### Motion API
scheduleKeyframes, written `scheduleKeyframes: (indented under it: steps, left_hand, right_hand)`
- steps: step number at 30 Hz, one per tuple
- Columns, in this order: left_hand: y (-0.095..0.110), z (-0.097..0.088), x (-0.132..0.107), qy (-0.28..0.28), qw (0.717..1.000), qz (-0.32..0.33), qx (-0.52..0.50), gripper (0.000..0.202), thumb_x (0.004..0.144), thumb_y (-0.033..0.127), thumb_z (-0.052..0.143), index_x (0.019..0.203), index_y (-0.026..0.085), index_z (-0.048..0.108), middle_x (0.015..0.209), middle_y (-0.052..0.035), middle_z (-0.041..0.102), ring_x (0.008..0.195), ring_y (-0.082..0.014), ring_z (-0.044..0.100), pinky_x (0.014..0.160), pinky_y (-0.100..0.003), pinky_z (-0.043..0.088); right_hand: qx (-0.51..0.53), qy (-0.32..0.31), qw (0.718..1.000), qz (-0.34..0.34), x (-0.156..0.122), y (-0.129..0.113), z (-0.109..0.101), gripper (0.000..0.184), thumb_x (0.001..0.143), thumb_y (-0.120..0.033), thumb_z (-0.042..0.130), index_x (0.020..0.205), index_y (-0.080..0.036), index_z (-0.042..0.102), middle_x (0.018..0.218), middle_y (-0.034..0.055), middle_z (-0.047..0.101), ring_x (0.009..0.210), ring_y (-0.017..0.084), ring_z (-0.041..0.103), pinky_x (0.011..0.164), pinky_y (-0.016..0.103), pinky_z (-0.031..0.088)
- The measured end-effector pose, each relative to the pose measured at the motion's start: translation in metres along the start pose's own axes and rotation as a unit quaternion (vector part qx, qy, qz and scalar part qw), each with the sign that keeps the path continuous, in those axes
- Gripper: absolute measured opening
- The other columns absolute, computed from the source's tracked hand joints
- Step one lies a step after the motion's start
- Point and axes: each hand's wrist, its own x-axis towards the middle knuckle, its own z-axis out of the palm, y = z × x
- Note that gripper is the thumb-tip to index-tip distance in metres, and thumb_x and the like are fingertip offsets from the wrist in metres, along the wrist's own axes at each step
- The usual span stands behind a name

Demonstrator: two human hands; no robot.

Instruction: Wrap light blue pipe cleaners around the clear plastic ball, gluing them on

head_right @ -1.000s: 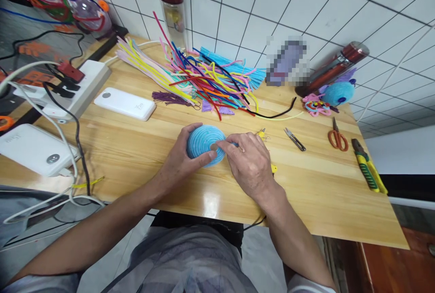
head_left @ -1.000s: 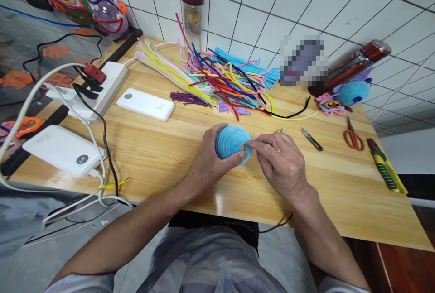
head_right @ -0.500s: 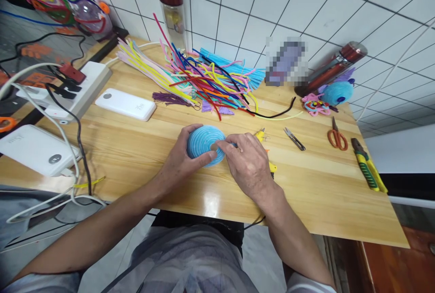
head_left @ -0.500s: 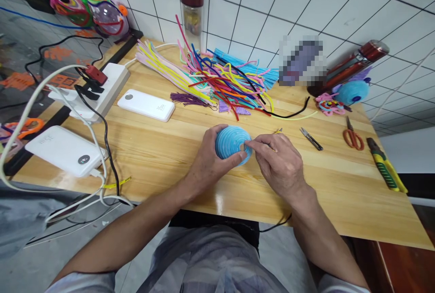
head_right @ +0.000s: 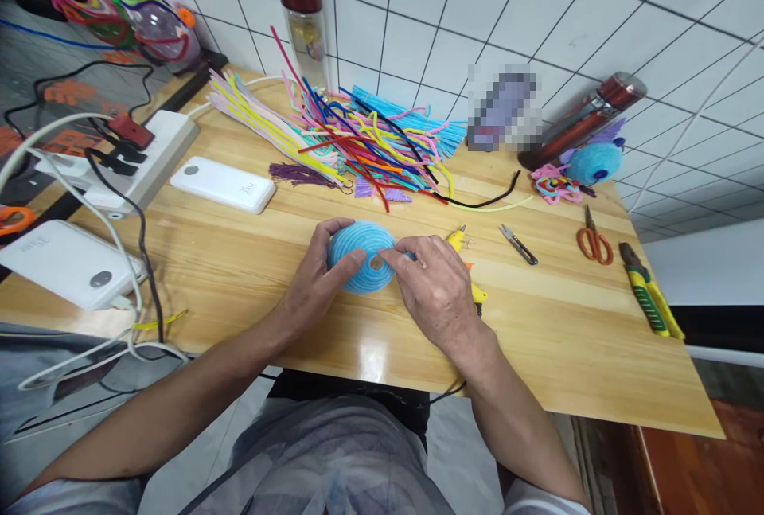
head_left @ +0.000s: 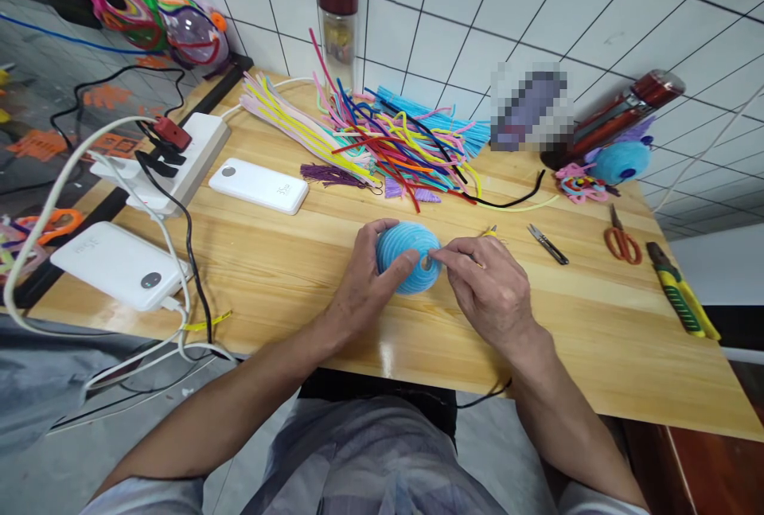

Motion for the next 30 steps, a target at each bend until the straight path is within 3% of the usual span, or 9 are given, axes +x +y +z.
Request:
scheduleKeyframes:
  steps: [8, 12, 15, 19, 22, 30]
  left_hand:
    - [0.000, -0.002, 0.003, 0.058, 0.994, 0.018, 0.095, 0.052, 0.089, 0.047, 0.075, 0.128, 0.023, 0.051, 0.135, -0.0115, 0.059, 0.132, -0.0308, 0.059, 0.117, -0.052, 0.049]
    - [-0.002, -0.003, 0.004, 0.054, 0.995, 0.021, 0.085, 0.055, 0.089, 0.046, 0.074, 0.131, 0.023, 0.048, 0.140, -0.0133, 0.058, 0.136, -0.0312, 0.058, 0.118, -0.052, 0.049]
    - [-0.003, -0.003, 0.004, 0.048, 0.994, 0.058, 0.084, 0.053, 0.092, 0.042, 0.071, 0.137, 0.024, 0.048, 0.147, -0.0133, 0.058, 0.140, -0.0309, 0.057, 0.121, -0.052, 0.048]
    - [-0.003, -0.005, 0.006, 0.033, 0.983, 0.130, 0.127, 0.040, 0.097, 0.036, 0.064, 0.135, 0.025, 0.057, 0.141, -0.0113, 0.064, 0.138, -0.0288, 0.059, 0.122, -0.050, 0.047]
    - [-0.006, -0.007, 0.006, 0.034, 0.979, 0.143, 0.143, 0.035, 0.099, 0.036, 0.063, 0.132, 0.025, 0.059, 0.137, -0.0107, 0.065, 0.134, -0.0278, 0.060, 0.120, -0.050, 0.050]
    - [-0.009, -0.008, 0.004, 0.022, 0.972, 0.175, 0.153, 0.044, 0.098, 0.039, 0.070, 0.136, 0.025, 0.055, 0.142, -0.0121, 0.062, 0.138, -0.0291, 0.059, 0.120, -0.051, 0.051]
  right_hand:
    - [0.016, 0.003, 1.000, -0.011, 0.001, 0.000, 0.009, 0.026, 0.104, -0.005, 0.057, 0.117, -0.021, 0.074, 0.097, 0.0084, 0.079, 0.087, 0.019, 0.072, 0.077, 0.034, 0.059]
    - [0.027, 0.002, 1.000, -0.005, 0.000, -0.001, 0.010, 0.029, 0.103, -0.005, 0.057, 0.120, -0.022, 0.074, 0.099, 0.0081, 0.080, 0.088, 0.019, 0.073, 0.077, 0.034, 0.060]
    - [0.028, 0.005, 1.000, -0.005, 0.000, -0.002, 0.010, 0.029, 0.104, -0.005, 0.056, 0.119, -0.023, 0.074, 0.098, 0.0074, 0.080, 0.088, 0.019, 0.074, 0.079, 0.033, 0.061]
    - [0.022, 0.009, 1.000, -0.010, 0.001, -0.003, 0.011, 0.027, 0.103, -0.005, 0.057, 0.118, -0.021, 0.073, 0.098, 0.0081, 0.080, 0.088, 0.019, 0.074, 0.078, 0.032, 0.060]
    - [0.023, 0.014, 1.000, -0.013, 0.002, -0.003, 0.012, 0.026, 0.103, -0.004, 0.059, 0.117, -0.020, 0.073, 0.097, 0.0086, 0.080, 0.087, 0.019, 0.074, 0.077, 0.032, 0.061]
    - [0.076, 0.007, 0.997, 0.008, 0.000, -0.003, 0.012, 0.032, 0.100, -0.004, 0.060, 0.123, -0.022, 0.073, 0.101, 0.0095, 0.079, 0.090, 0.021, 0.076, 0.080, 0.036, 0.064]
